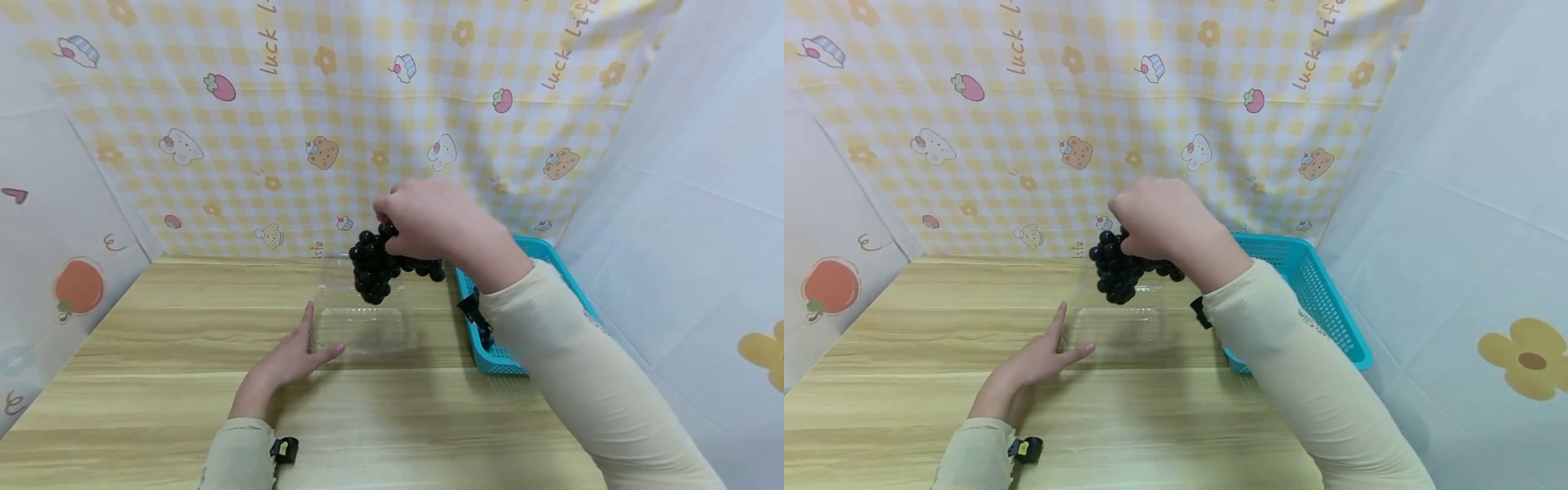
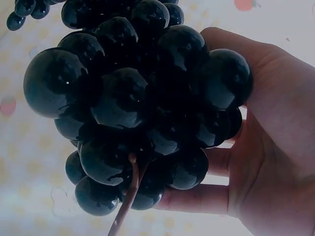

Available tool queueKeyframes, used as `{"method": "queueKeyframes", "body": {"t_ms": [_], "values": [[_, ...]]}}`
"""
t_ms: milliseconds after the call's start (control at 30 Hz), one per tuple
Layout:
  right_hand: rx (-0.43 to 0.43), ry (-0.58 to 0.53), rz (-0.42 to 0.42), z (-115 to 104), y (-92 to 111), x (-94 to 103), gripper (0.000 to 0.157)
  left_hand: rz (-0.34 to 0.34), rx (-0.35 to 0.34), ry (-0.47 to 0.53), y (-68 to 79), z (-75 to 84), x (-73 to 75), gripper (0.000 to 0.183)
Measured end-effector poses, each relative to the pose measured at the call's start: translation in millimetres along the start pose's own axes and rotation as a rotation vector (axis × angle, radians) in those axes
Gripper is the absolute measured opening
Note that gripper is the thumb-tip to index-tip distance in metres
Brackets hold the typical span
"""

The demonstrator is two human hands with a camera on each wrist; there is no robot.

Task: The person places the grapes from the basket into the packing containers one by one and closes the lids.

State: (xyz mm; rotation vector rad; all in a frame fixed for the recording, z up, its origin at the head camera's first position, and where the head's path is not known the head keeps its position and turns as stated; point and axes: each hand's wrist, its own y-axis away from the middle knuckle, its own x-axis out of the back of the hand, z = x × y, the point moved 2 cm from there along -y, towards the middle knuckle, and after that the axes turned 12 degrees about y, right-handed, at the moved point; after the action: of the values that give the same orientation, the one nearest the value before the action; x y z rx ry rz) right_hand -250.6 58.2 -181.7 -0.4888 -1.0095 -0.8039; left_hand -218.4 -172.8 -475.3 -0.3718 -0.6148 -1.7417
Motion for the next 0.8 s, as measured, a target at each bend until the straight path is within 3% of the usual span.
{"method": "queueKeyframes", "body": {"t_ms": [433, 800], "values": [[0.107, -0.017, -0.026, -45.4, -16.9, -24.2, 0.013, 0.002, -0.003, -0.005, -0.9, 2.6, 1.3, 0.127], [0.140, -0.029, 0.041, -62.8, -21.4, -34.0, 0.008, 0.000, -0.023, 0.004, -2.4, 0.4, 3.3, 0.126]]}}
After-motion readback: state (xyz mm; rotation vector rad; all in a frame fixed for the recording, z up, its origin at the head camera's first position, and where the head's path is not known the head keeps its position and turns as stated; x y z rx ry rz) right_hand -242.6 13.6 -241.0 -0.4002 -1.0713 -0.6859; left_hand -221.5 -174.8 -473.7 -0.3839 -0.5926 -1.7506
